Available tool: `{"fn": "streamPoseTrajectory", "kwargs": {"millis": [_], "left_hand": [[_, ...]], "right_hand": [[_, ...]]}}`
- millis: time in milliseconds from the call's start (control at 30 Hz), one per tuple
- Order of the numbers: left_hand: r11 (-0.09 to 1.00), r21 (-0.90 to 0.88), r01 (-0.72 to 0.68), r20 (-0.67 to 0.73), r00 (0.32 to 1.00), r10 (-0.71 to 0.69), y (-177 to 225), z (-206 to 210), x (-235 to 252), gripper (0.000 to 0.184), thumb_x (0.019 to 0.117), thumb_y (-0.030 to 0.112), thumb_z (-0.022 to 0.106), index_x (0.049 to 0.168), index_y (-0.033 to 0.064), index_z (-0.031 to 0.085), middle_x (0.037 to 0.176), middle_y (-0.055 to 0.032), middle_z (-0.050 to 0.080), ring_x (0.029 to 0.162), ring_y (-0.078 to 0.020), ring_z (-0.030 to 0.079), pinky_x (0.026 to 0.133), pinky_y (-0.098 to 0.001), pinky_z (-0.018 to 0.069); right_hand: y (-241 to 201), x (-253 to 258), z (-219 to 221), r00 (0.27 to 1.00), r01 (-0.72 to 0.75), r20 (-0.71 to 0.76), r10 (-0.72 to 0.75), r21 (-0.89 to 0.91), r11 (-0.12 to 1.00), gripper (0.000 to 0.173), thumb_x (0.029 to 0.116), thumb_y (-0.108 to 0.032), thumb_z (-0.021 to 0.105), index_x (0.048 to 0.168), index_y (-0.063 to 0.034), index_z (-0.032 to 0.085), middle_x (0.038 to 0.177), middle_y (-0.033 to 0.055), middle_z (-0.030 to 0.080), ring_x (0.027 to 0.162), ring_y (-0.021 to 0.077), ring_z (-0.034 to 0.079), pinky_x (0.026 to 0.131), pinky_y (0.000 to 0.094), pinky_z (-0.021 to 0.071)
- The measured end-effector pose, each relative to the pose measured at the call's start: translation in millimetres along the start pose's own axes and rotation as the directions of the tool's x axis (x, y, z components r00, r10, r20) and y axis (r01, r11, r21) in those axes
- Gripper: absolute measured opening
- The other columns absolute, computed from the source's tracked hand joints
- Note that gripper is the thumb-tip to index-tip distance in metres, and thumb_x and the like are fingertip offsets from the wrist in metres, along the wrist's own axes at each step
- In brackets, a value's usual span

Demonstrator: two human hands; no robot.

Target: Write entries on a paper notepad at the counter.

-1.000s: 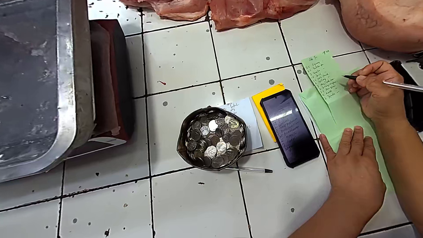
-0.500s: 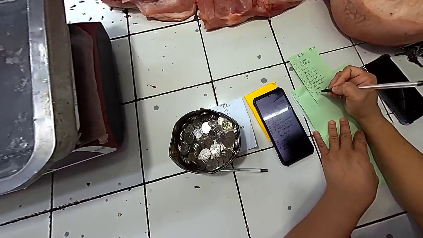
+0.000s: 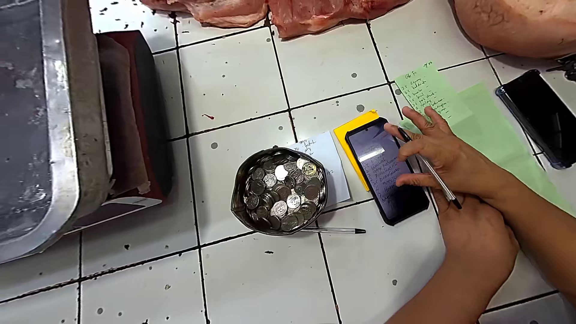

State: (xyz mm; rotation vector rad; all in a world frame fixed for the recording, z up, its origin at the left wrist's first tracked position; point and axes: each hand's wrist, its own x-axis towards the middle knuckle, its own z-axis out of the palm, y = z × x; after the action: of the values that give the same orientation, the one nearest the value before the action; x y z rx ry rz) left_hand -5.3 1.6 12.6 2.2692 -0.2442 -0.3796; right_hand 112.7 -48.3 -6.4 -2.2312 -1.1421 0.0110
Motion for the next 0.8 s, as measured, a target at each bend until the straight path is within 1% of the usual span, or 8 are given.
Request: {"fn": "streamPoseTrajectory", "kwargs": {"millis": [267, 333, 367, 433, 467, 533, 633, 800], "left_hand": [[0.999, 0.036, -0.037, -0.037, 0.999, 0.038, -2.4, 3.3, 1.7, 0.025, 0.0889, 0.014, 0.064, 0.106, 0.0013, 0.077, 0.12, -0.0127, 0.073, 0.131, -0.0336, 0.058, 0.119, -0.0633, 0.0173], [0.998, 0.052, -0.037, -0.02, 0.999, 0.038, -2.2, 2.3, 3.1, 0.03, 0.0914, 0.015, 0.062, 0.114, 0.001, 0.075, 0.129, -0.0123, 0.07, 0.139, -0.0342, 0.052, 0.121, -0.0645, 0.0103], [0.999, 0.046, -0.03, 0.004, 1.0, 0.03, -1.8, 1.1, 4.2, 0.034, 0.094, 0.016, 0.061, 0.123, 0.0021, 0.072, 0.14, -0.0112, 0.065, 0.146, -0.0336, 0.043, 0.122, -0.0654, 0.0058], [0.999, 0.039, -0.033, 0.014, 0.999, 0.033, -1.8, 1.6, 5.8, 0.045, 0.0952, 0.018, 0.061, 0.14, 0.008, 0.063, 0.157, -0.0084, 0.048, 0.155, -0.0334, 0.027, 0.121, -0.0676, 0.0047], [0.998, 0.04, -0.04, -0.004, 0.999, 0.04, -2.1, 3.1, 6.4, 0.05, 0.0941, 0.017, 0.061, 0.143, 0.0113, 0.06, 0.161, -0.0083, 0.042, 0.155, -0.034, 0.026, 0.121, -0.0678, 0.006], [0.997, 0.053, -0.05, -0.034, 0.998, 0.052, -2.8, 6.2, 7.2, 0.055, 0.092, 0.016, 0.062, 0.147, 0.0159, 0.058, 0.164, -0.0091, 0.038, 0.154, -0.0355, 0.028, 0.121, -0.0675, 0.0078], [0.996, 0.077, -0.049, -0.017, 0.999, 0.05, -3.5, 5.3, 6.7, 0.057, 0.0927, 0.017, 0.061, 0.149, 0.0182, 0.055, 0.165, -0.0083, 0.036, 0.155, -0.0348, 0.026, 0.121, -0.0662, 0.0079], [0.995, 0.09, -0.039, 0.006, 0.999, 0.038, -3.9, 4.1, 6.1, 0.055, 0.0935, 0.018, 0.061, 0.148, 0.0167, 0.056, 0.166, -0.0068, 0.034, 0.155, -0.0338, 0.025, 0.122, -0.0661, 0.0059]], "right_hand": [[4.5, 1.8, 0.8, 0.998, -0.043, -0.038, 0.042, -0.02, 0.999, 0.046, 0.0927, -0.056, 0.066, 0.105, -0.0118, 0.068, 0.148, 0.0121, 0.059, 0.153, 0.0353, 0.031, 0.123, 0.0651, 0.0123], [9.7, 0.0, -1.4, 0.991, -0.036, -0.131, 0.042, 0.043, 0.998, 0.049, 0.0978, -0.056, 0.06, 0.105, -0.0086, 0.068, 0.143, 0.0146, 0.062, 0.15, 0.0333, 0.038, 0.124, 0.0594, 0.0197], [14.0, -1.7, -5.0, 0.976, -0.058, -0.205, 0.072, 0.073, 0.996, 0.051, 0.1032, -0.054, 0.051, 0.105, -0.0066, 0.069, 0.137, 0.0138, 0.066, 0.146, 0.0301, 0.045, 0.123, 0.0534, 0.0283], [23.0, -3.7, -14.1, 0.905, -0.16, -0.375, 0.201, 0.139, 0.977, 0.055, 0.1117, -0.04, 0.035, 0.104, 0.0002, 0.072, 0.112, 0.0093, 0.074, 0.123, 0.0178, 0.061, 0.111, 0.0362, 0.0446], [27.8, -3.2, -19.0, 0.863, -0.218, -0.415, 0.286, 0.205, 0.954, 0.05, 0.112, -0.032, 0.034, 0.108, 0.0032, 0.069, 0.102, 0.0056, 0.072, 0.108, 0.0101, 0.063, 0.1, 0.0284, 0.0485], [39.2, -1.3, -26.1, 0.805, -0.294, -0.395, 0.443, 0.382, 0.876, 0.022, 0.1041, -0.016, 0.042, 0.116, -0.0024, 0.055, 0.093, -0.0057, 0.068, 0.089, -0.0009, 0.066, 0.083, 0.0183, 0.0541], [54.3, -0.4, -25.6, 0.759, -0.284, -0.379, 0.529, 0.539, 0.793, 0.012, 0.0929, -0.004, 0.057, 0.102, -0.0123, 0.054, 0.086, -0.01, 0.071, 0.076, -0.0031, 0.067, 0.07, 0.0143, 0.0549], [60.5, 1.2, -15.7, 0.748, -0.135, -0.428, 0.507, 0.65, 0.748, 0.028, 0.0813, 0.002, 0.046, 0.069, -0.0226, 0.051, 0.062, -0.0141, 0.057, 0.054, -0.0045, 0.052, 0.05, 0.0127, 0.0412]]}}
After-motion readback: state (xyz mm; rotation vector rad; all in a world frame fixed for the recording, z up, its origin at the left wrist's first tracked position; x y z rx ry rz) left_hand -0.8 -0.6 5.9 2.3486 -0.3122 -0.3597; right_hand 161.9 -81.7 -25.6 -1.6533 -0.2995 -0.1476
